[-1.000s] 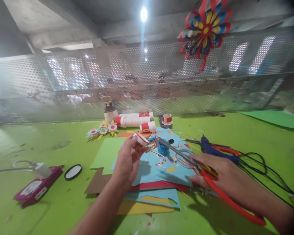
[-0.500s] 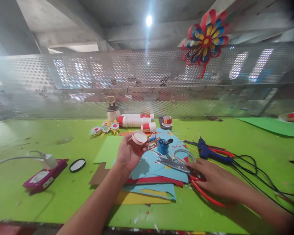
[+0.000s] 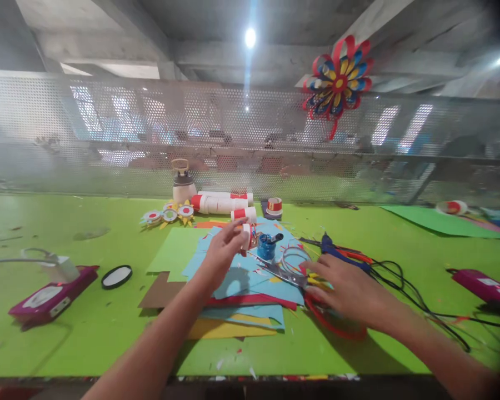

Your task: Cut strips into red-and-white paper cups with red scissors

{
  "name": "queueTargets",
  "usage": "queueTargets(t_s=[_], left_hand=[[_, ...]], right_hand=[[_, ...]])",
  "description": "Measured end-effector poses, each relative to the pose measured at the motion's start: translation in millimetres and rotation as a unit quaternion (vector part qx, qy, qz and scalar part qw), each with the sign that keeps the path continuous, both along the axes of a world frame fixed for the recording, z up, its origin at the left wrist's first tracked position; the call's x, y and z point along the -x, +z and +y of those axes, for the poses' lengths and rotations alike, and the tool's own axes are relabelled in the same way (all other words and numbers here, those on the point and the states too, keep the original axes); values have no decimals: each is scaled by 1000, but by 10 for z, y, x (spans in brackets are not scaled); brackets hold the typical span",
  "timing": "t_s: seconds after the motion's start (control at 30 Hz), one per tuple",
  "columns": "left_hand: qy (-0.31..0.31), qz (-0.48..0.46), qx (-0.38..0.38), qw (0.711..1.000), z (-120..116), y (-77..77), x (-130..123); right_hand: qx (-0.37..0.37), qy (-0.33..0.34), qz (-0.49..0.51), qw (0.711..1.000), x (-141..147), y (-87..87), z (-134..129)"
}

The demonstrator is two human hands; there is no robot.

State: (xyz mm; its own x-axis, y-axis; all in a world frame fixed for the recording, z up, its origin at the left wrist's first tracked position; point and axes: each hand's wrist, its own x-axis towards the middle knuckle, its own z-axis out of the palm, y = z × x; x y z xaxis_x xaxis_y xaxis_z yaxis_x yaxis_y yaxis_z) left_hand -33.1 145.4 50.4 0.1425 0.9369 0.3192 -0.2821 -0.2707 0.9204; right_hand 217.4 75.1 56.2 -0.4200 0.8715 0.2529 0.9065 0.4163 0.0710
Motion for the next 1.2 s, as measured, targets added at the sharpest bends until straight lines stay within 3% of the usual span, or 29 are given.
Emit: queueTargets(t_s=[0.13,0.27,0.4,0.5,0.63,0.83,1.03,1.2], left_hand=[[139,117,-149,972,-40,-59,-30],[163,166,-211,950,-28,-108,-24],[95,227,-204,948,-39,-81,-10],[21,286,-191,939,-82,-33,-12],[-75,297,-166,937,-110,-31,-28],[-162,387,-134,898,-60,-117,-31],[-192,452,-146,859,-30,-147,1],[-197,454,-152,856,-106,-150,-35]], right_hand=[[-17,52,123,991,129,127,67],[-45,33,252,966,260,164,244],[-120,4,368,922,258,135,488],[-157,-34,408,899,189,60,637],[-192,-59,442,874,76,-106,727],[-234,-23,472,850,-58,-196,728],[-215,16,486,847,-51,-194,745],[-189,-2,463,866,-52,-263,804]])
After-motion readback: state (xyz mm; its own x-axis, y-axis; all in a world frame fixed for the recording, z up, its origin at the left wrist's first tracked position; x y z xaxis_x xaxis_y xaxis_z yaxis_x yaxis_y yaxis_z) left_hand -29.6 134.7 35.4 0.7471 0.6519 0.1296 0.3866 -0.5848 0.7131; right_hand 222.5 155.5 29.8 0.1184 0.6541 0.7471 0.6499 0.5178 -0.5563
